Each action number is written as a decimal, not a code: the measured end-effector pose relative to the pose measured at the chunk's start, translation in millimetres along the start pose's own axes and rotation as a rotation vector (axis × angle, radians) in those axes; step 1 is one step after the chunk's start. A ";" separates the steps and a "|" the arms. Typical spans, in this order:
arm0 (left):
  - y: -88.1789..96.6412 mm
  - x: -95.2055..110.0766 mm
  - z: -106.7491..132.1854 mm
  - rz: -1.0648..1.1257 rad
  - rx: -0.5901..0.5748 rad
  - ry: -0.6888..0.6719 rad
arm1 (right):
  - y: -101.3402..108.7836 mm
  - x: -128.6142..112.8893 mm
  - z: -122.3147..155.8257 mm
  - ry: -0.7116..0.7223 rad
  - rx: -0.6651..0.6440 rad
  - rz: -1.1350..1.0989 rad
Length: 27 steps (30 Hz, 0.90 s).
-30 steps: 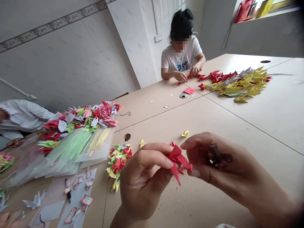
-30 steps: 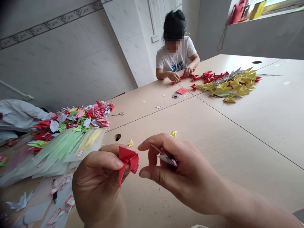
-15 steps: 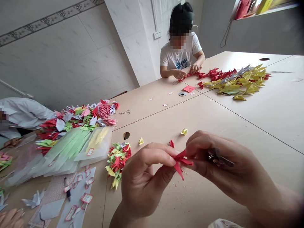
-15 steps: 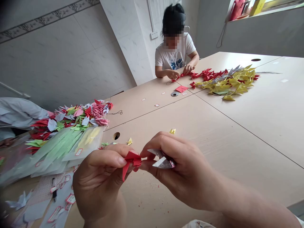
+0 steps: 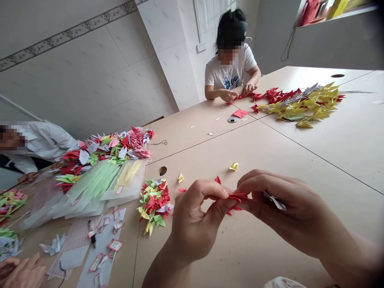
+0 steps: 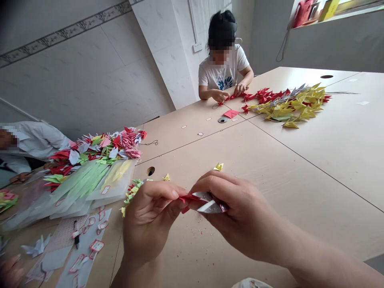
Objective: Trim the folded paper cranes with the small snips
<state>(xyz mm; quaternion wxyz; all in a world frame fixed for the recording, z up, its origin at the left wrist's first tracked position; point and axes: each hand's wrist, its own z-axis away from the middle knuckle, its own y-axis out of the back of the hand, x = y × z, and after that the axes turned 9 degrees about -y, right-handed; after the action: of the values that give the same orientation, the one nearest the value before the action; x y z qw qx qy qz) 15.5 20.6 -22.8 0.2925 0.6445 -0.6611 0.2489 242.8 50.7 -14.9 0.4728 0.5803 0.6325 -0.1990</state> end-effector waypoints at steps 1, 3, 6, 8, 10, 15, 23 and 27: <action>-1.8 -2.8 2.2 0.040 -0.011 0.095 | 1.4 4.3 2.8 -0.027 -0.006 0.007; -6.9 -8.5 8.8 0.102 -0.026 0.278 | 3.5 16.4 10.6 -0.096 -0.029 0.020; -16.0 -14.8 24.8 0.130 -0.026 0.443 | 3.4 42.2 28.6 -0.206 -0.066 0.035; -20.8 -16.5 38.6 0.146 -0.013 0.553 | 0.1 61.6 44.6 -0.275 -0.114 0.048; -23.7 -17.3 54.0 0.164 0.004 0.659 | -6.8 80.1 63.0 -0.333 -0.170 0.053; -26.0 -21.2 92.6 0.205 0.070 0.849 | -31.9 115.2 108.1 -0.447 -0.259 0.077; -27.8 -28.3 123.2 0.202 0.074 0.893 | -42.7 139.1 139.1 -0.494 -0.300 0.093; -23.5 -33.4 127.8 0.108 0.024 0.839 | -29.5 144.6 138.0 -0.504 -0.215 0.116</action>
<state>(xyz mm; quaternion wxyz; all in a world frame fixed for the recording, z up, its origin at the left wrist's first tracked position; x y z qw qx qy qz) 30.4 -47.1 -137.7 0.5156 0.4551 -0.5144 0.5124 283.7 11.8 -208.9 0.6847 0.4943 0.4781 -0.2414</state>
